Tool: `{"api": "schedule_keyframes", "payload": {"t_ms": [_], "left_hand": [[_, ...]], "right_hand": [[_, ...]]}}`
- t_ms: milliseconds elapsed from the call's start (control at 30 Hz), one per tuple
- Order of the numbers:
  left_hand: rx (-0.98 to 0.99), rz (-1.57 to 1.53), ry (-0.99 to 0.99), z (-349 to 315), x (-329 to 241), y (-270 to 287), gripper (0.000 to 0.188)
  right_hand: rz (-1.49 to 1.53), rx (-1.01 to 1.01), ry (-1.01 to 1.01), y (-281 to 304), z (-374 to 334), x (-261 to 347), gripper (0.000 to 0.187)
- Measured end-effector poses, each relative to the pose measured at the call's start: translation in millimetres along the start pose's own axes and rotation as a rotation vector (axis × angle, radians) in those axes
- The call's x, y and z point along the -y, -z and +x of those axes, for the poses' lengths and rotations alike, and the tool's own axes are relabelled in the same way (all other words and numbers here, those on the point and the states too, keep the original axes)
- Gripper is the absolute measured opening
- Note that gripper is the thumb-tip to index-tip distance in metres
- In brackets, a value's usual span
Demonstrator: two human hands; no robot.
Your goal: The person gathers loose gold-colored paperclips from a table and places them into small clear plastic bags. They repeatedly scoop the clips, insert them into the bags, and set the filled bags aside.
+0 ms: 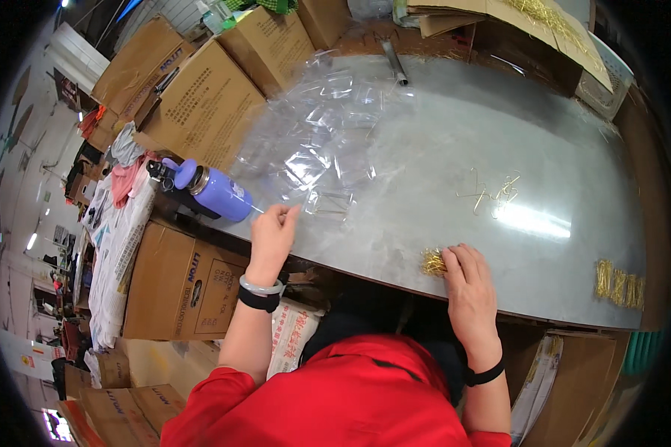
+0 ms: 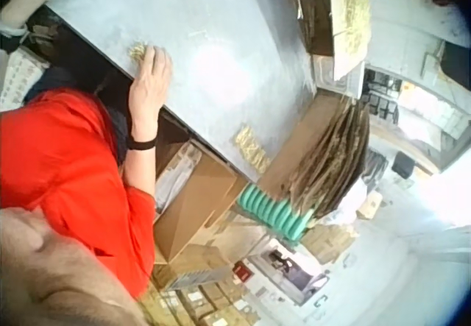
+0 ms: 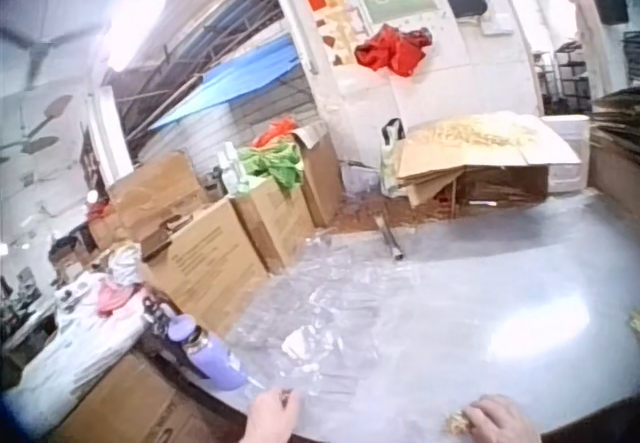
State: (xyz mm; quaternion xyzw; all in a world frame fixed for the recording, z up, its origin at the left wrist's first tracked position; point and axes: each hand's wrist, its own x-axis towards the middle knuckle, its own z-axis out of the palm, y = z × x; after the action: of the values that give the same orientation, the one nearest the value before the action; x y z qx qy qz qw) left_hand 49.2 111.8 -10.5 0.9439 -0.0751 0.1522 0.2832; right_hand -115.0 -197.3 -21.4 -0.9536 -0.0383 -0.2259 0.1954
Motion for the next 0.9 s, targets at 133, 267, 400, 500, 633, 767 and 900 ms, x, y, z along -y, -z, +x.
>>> {"api": "schedule_keyframes", "payload": {"t_ms": [133, 267, 400, 500, 633, 767, 900], "left_hand": [[0.137, -0.239, 0.132, 7, -9, -13, 0.032], [0.289, -0.707, 0.327, -10, -24, -13, 0.023], [0.523, -1.199, 0.543, -57, -43, 15, 0.008], [0.867, -1.331, 0.616, -96, -44, 24, 0.010], [1.114, -1.300, 0.840, -119, -44, -2, 0.007], [1.147, -1.423, 0.777, -118, -46, -26, 0.009], [1.137, -1.553, 0.751, -119, -46, -35, 0.009]], "right_hand": [[0.006, -0.012, 0.014, -1, 2, 0, 0.036], [0.000, 0.007, 0.005, 2, 3, 0, 0.038], [0.003, 0.009, 0.003, 1, 1, -2, 0.041], [-0.012, 0.016, -0.036, -2, 1, 1, 0.046], [0.024, 0.006, -0.027, -13, 6, 12, 0.045], [0.092, 0.049, 0.010, -19, 10, 26, 0.044], [0.155, 0.161, 0.086, -17, 0, 35, 0.050]]}}
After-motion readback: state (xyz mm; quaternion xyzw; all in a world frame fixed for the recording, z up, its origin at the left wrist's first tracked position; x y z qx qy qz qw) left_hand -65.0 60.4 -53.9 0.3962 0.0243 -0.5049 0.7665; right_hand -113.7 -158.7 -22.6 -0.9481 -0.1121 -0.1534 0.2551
